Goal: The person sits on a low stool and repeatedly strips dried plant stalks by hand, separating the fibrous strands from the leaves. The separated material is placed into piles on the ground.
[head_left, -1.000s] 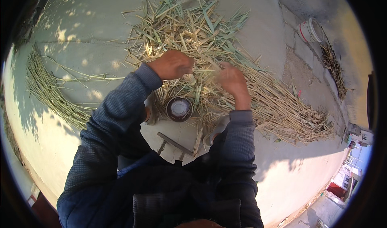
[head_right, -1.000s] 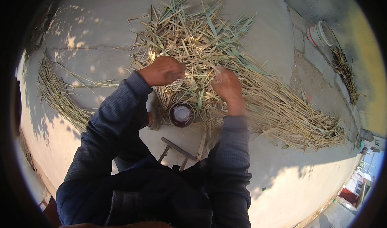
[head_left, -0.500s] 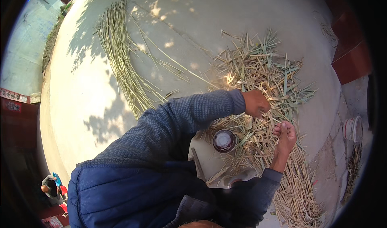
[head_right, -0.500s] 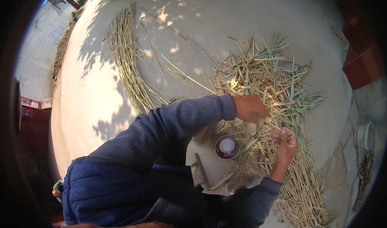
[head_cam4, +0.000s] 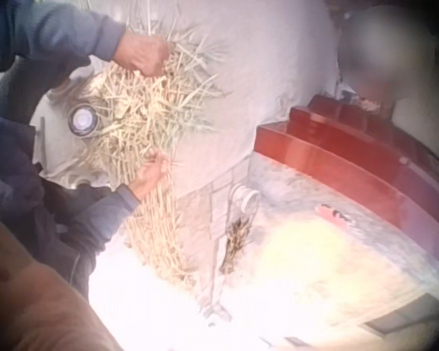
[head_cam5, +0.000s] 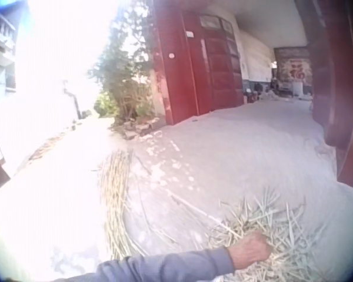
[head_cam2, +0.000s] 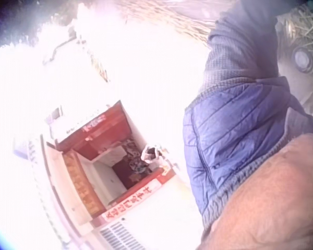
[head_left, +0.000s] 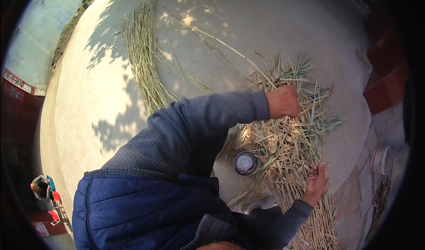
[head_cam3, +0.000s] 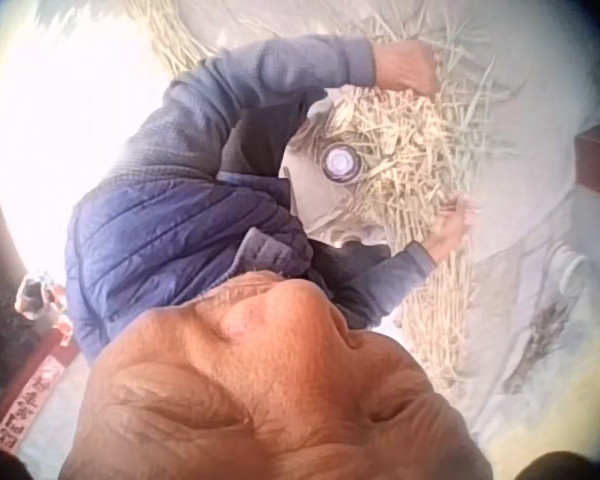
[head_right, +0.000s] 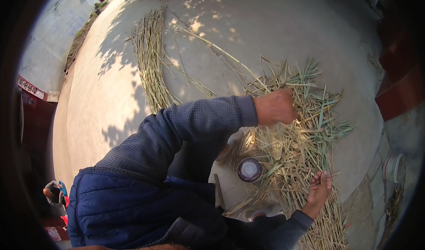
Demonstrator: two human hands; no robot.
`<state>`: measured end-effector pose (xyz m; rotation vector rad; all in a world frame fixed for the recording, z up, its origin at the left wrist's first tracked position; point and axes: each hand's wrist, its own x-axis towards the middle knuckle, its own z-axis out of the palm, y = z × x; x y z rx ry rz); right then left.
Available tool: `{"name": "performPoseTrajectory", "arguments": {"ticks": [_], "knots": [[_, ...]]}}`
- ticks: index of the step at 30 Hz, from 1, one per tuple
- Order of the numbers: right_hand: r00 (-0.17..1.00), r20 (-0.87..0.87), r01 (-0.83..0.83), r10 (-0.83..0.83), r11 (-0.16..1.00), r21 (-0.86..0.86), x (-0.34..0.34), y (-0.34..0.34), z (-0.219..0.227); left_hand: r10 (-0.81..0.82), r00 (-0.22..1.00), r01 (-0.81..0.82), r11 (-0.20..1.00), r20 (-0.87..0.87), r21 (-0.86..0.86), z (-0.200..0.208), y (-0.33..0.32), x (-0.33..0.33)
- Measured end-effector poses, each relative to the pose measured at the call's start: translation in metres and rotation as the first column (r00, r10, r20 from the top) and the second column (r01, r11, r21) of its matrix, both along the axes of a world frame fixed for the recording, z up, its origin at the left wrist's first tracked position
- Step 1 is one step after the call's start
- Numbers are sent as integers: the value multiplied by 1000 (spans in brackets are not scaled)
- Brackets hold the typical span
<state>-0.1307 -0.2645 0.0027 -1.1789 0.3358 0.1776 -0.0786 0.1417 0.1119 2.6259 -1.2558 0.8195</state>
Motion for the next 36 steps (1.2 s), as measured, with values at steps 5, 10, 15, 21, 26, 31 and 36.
{"name": "performPoseTrajectory", "arguments": {"ticks": [5,10,15,21,26,31,36], "knots": [[993,17,-120,119,992,31,-8,37,1,115,993,-113,969,4,222,8,52,-17],[989,-17,-149,150,989,14,-7,49,3,418,905,-405,798,74,446,-32,207,-35],[984,-79,-167,159,980,-105,-16,39,-16,840,541,-569,332,38,752,-131,394,-117],[916,-225,-364,332,924,-119,-20,47,-86,855,275,-206,500,-441,841,-178,339,-164],[900,-365,-355,237,884,-302,-68,24,-179,520,747,-372,844,-415,387,-84,150,-76],[958,-287,-257,15,495,-830,-121,27,-268,15,841,-7,1000,-541,17,-43,-42,-24],[942,-170,-51,-290,376,-925,-156,-26,-356,-133,703,249,966,-699,66,-85,-122,-38]]}}
